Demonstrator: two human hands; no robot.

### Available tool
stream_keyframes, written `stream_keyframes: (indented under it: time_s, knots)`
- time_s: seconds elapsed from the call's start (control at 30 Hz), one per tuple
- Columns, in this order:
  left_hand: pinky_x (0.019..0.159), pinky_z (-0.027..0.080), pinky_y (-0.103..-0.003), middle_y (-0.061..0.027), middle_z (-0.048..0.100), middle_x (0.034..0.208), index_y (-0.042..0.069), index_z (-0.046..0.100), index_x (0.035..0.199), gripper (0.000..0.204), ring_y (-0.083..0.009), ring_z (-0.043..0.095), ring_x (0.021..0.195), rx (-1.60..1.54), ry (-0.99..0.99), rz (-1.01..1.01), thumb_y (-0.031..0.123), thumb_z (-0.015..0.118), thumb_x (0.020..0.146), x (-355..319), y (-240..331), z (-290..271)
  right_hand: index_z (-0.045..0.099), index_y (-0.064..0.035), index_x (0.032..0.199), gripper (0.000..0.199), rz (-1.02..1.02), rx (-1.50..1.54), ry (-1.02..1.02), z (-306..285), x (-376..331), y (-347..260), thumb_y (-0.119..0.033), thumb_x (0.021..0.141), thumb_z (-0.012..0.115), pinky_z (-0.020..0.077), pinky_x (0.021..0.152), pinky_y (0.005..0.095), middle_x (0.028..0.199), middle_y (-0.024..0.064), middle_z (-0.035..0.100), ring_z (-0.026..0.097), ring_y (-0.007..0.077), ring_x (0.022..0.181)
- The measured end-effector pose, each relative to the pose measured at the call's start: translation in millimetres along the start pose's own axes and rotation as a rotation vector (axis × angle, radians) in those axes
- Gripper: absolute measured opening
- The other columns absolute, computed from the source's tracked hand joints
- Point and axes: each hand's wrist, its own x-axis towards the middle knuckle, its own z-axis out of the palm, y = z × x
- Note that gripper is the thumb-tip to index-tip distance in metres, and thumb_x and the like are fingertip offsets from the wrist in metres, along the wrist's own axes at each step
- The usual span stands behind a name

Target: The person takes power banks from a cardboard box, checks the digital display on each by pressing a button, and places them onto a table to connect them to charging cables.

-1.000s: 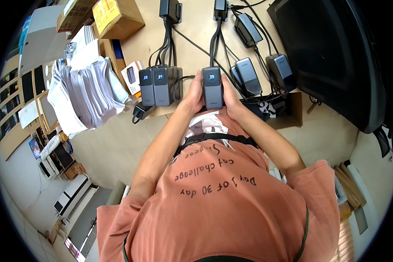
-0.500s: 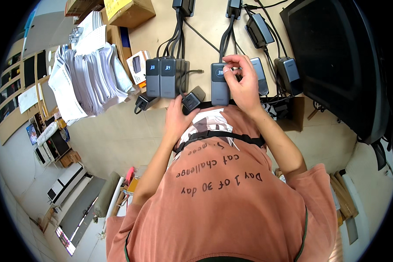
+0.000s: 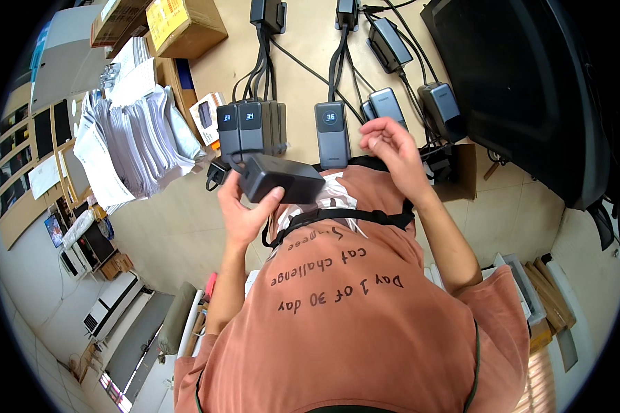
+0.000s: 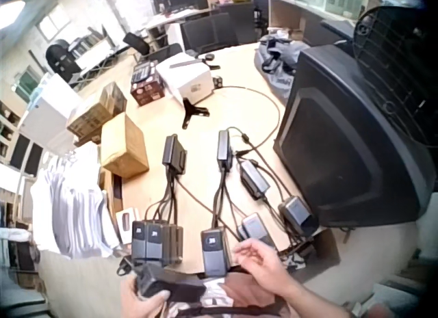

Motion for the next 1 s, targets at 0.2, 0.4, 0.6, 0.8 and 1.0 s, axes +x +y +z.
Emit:
stream_keyframes:
  time_s: [0.2, 0.4, 0.6, 0.8, 1.0]
  knots:
    - [0.074, 0.05, -0.027, -0.0066, 0.063, 0.094, -0.001, 0.056, 0.115, 0.041, -0.0127, 0.061, 0.082, -0.112, -0.23, 0.009, 0.035, 0.061, 0.096, 45, 37, 47, 0.04, -0.0004, 0.141, 0.08, -0.013, 0.185, -0.261, 45, -11, -40, -0.022, 0.077, 0.084, 0.0422, 0.1, 0.0305, 0.133, 0.0105, 0.052, 0.058, 0.0143, 0.102]
    - [0.082, 0.051, -0.036, -0.0119, 0.062, 0.105, 0.001, 0.053, 0.121, 0.046, -0.0222, 0.061, 0.094, -0.132, -0.24, -0.048, 0.04, 0.055, 0.099, 62, 17, 79, 0.058, -0.003, 0.118, 0.049, 0.138, 0.257, 0.166, 13, -13, -21, -0.011, 0.075, 0.08, 0.0507, 0.085, 0.0282, 0.105, 0.0029, 0.064, 0.061, 0.011, 0.092]
    - [0.098, 0.038, -0.03, -0.0092, 0.056, 0.125, 0.004, 0.052, 0.132, 0.065, -0.0211, 0.052, 0.113, -0.528, -0.068, -0.574, 0.057, 0.054, 0.095, 93, -55, 90, 0.055, 0.0019, 0.127, 0.052, 0.139, 0.083, 0.174, -47, -5, 0, -0.009, 0.08, 0.073, 0.0524, 0.086, 0.0305, 0.114, 0.0086, 0.066, 0.065, 0.0148, 0.09]
    - [0.105, 0.04, -0.041, -0.0103, 0.062, 0.126, 0.006, 0.056, 0.133, 0.072, -0.0258, 0.055, 0.119, -0.693, -0.3, -0.769, 0.065, 0.033, 0.098, 103, -88, 106, 0.056, -0.0012, 0.124, 0.052, 0.249, 0.309, 0.065, 0, 12, 38, -0.015, 0.079, 0.078, 0.0516, 0.083, 0.0296, 0.11, 0.0063, 0.064, 0.062, 0.0144, 0.095]
    - [0.091, 0.055, -0.039, -0.0101, 0.067, 0.117, 0.009, 0.06, 0.128, 0.064, -0.024, 0.067, 0.103, -0.8, -0.306, -0.785, 0.06, 0.031, 0.101, 103, -95, 112, 0.059, -0.0034, 0.122, 0.04, 0.318, 0.596, 0.112, 19, 39, 75, -0.014, 0.085, 0.07, 0.0527, 0.087, 0.0315, 0.111, 0.0067, 0.064, 0.063, 0.0162, 0.1]
